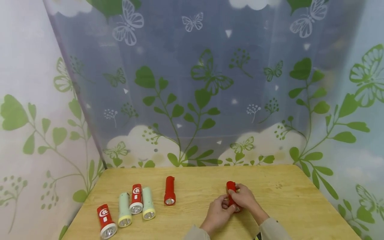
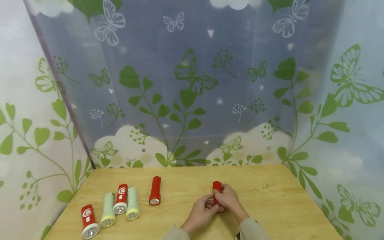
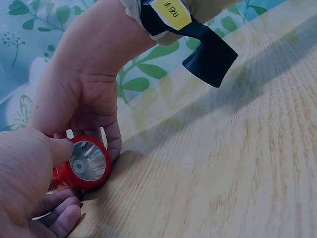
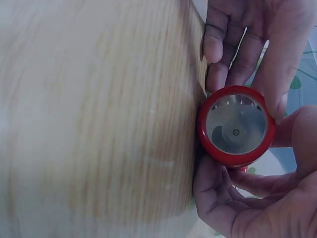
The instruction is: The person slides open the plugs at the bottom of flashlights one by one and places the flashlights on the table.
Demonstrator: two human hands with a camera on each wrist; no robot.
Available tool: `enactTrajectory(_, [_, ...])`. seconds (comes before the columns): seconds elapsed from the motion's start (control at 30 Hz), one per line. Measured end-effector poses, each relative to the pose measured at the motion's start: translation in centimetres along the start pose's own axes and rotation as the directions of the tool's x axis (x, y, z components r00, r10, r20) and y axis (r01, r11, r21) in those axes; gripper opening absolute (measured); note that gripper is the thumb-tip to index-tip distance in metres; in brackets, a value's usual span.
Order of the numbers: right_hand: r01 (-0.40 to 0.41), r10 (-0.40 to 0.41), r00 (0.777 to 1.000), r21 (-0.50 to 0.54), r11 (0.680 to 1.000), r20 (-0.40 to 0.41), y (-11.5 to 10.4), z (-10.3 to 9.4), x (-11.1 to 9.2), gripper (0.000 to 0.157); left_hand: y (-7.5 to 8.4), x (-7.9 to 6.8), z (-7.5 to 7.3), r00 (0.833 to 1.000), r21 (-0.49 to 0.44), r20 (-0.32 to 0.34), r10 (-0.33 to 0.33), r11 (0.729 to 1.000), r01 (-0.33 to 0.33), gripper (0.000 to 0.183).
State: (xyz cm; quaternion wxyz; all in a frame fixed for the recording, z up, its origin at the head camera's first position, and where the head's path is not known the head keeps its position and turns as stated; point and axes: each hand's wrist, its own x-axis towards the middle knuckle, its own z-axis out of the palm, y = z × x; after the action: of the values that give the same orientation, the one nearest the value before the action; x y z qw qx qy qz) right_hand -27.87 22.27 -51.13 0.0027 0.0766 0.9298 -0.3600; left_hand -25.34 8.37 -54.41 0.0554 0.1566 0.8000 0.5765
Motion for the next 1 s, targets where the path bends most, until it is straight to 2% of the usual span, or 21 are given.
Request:
enactTrajectory(0.2, [-0.006, 0.005, 1.000, 0.008, 1.000, 0.019, 0.47, 0.17, 0.09, 0.048, 0.06, -0.15, 0.08, 1.000, 0.016, 0.011, -0.025, 1.000, 0.025, 0.040])
enactTrajectory(0.57, [-0.007, 0.005, 0.999, 0.031, 0.999, 0.046, 0.68, -0.09, 0.15, 0.049, 0.47, -0.27, 0.18, 1.000, 0.033, -0.004, -0.007, 0.999, 0.007, 0.042])
enactTrajectory(1.0, [-0.011, 0.009, 0.999, 0.048, 0.999, 0.052, 0.73, -0.51, 0.12, 0.044, 0.88, -0.26, 0.32, 0.999, 0.145, -0.034, 0.002, 0.989, 0.003, 0.046])
